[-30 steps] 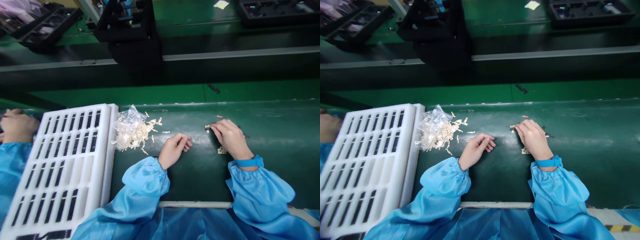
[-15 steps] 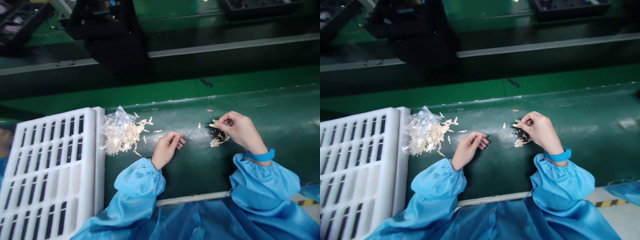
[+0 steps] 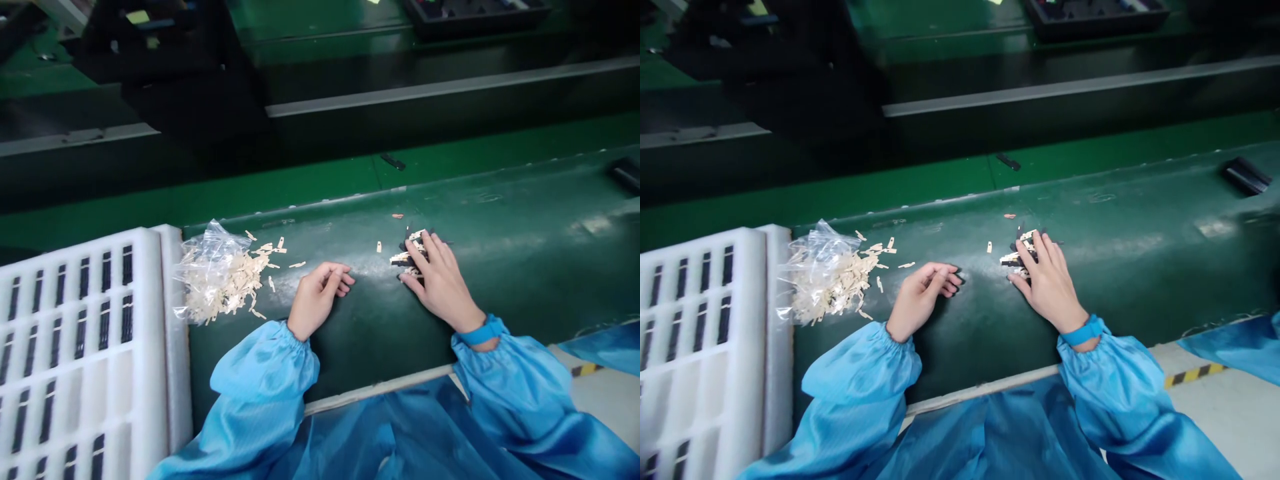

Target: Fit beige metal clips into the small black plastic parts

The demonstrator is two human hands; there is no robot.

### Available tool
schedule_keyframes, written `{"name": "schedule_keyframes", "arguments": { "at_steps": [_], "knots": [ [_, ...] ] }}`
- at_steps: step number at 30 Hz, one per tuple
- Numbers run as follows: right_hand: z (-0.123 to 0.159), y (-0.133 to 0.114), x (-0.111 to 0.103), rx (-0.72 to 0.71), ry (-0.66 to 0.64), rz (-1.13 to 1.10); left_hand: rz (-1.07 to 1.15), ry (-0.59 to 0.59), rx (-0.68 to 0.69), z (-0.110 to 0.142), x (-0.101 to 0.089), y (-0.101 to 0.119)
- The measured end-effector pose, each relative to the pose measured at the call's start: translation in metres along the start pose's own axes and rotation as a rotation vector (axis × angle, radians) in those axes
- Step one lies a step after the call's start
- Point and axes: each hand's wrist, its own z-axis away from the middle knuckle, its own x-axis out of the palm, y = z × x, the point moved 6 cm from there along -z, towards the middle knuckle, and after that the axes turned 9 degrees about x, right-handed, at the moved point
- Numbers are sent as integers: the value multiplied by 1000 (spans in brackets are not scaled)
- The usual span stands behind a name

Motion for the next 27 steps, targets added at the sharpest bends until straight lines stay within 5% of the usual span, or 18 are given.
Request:
{"name": "schedule_keyframes", "arguments": {
  "at_steps": [7,16,21,27],
  "knots": [
    [-10,-5,7,-108,141,-112,10,5,8,-2,-1,1],
    [-35,2,-46,108,275,-475,31,8,30,-4,0,-2],
    [-38,3,-64,148,416,-295,52,-7,66,-5,3,-3],
    [-45,6,-47,123,430,-116,49,-15,77,-4,4,-8]
  ]
}}
